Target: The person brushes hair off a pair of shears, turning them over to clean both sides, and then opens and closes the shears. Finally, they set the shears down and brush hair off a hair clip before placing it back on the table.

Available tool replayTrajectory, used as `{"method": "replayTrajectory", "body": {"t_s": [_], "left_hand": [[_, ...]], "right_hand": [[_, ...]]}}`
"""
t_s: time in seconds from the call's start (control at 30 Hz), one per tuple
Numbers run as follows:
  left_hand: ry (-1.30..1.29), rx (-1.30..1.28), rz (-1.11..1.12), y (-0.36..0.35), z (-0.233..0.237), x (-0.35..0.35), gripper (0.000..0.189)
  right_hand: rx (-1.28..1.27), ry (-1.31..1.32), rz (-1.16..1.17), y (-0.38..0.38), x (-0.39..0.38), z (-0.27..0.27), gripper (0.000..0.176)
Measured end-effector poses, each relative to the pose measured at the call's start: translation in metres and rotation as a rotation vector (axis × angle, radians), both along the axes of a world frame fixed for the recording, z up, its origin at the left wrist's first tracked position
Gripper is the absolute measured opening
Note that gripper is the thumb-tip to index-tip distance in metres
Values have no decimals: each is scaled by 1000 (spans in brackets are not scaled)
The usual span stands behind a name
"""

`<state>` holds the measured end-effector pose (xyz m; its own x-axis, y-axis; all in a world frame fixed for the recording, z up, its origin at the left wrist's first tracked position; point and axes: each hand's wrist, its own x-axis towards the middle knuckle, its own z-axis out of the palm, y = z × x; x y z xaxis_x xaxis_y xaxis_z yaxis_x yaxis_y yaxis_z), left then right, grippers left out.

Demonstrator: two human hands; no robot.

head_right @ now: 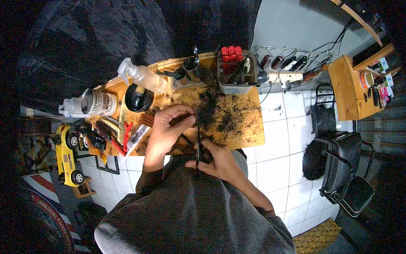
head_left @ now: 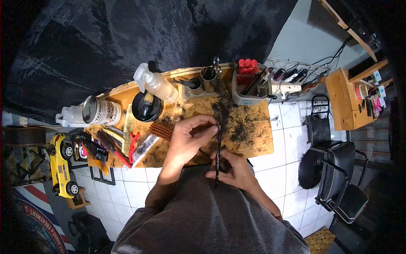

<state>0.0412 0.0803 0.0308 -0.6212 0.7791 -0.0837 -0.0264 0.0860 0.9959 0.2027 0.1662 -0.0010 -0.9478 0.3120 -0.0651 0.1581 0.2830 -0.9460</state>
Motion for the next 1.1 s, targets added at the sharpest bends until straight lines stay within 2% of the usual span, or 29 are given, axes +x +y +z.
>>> {"method": "replayTrajectory", "body": {"t_s": [0.33, 0.4, 0.6, 0.73, 0.8, 0.93, 1.0, 1.1], "left_hand": [[-45, -76, -7, 0, 5, 0, 17], [-152, -51, -40, -2, 1, -3, 18], [-187, 28, 79, 2, 5, -2, 17], [-155, 57, 78, 3, 2, -2, 19], [-243, 120, 128, 4, 3, -1, 21], [-128, 32, 143, 5, 6, 1, 22], [-72, 7, 100, 3, 3, 0, 24], [-88, -35, 71, 0, 0, -1, 24]], "right_hand": [[-49, -9, -31, -1, 1, 1, 34], [-11, 39, -52, -1, 0, 0, 32], [-15, -49, -73, -1, -2, 2, 34], [-28, -82, -26, 1, -1, 5, 37], [-39, -35, 4, -1, 0, 3, 40], [25, -9, 35, 0, -1, 4, 42], [-50, -50, 16, 0, -2, 5, 43], [22, 18, -3, 0, -2, 2, 43]]}}
